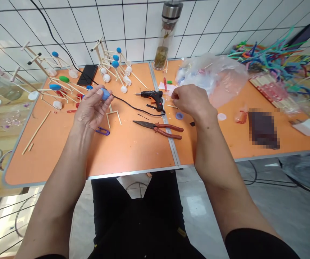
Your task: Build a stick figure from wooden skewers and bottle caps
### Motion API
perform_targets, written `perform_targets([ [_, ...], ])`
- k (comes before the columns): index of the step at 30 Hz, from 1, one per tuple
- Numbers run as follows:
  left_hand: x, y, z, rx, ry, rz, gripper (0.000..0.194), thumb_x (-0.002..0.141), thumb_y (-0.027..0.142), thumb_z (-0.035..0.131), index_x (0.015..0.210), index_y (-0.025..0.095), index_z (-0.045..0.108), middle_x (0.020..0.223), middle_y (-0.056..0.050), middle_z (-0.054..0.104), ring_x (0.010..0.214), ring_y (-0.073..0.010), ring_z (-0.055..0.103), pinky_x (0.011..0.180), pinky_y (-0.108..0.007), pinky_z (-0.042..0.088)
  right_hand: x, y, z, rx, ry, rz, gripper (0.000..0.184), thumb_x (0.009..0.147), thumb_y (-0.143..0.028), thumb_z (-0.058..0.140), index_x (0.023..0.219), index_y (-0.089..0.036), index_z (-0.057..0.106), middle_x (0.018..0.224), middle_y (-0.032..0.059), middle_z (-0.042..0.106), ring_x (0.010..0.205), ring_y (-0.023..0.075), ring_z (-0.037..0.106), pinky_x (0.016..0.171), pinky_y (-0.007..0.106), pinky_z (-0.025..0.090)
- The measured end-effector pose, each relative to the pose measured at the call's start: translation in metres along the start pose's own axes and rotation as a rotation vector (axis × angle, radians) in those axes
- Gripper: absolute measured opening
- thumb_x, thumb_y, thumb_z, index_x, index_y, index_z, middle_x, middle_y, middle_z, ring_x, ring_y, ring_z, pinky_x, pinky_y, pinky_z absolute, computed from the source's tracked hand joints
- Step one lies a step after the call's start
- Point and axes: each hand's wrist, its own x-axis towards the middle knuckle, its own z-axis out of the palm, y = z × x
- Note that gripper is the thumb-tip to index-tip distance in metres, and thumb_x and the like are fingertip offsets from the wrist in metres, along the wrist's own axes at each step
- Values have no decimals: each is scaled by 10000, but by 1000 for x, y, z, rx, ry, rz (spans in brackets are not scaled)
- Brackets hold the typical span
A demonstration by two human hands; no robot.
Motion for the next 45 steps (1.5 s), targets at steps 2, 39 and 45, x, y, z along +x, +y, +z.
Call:
perform_targets([
  [2,1,-1,-1,7,5,0,203,879,321,977,991,292,811,1035,-23,873,1175,-206,853,1026,-272,725,1,-3,5,-63,-69,27,336,923,-129,665,1161,-208,887,1192,162,866,1064,339,775,842,402,497],
  [39,14,-6,1,110,114,-29,105,1075,316,722,1065,215,749,977,3,835,1302,-185,763,1089,-330,595,-9,-195,14,130,-218,-675,196,921,-228,692,1001,-241,871,940,95,842,922,308,763,769,395,487],
  [45,13,-6,2,151,104,-24,194,1050,417,775,1051,224,759,994,-10,847,1380,-209,729,1109,-347,586,-11,-202,12,85,-208,-692,235,897,-180,699,1035,-243,878,991,103,858,947,311,755,791,400,474],
])
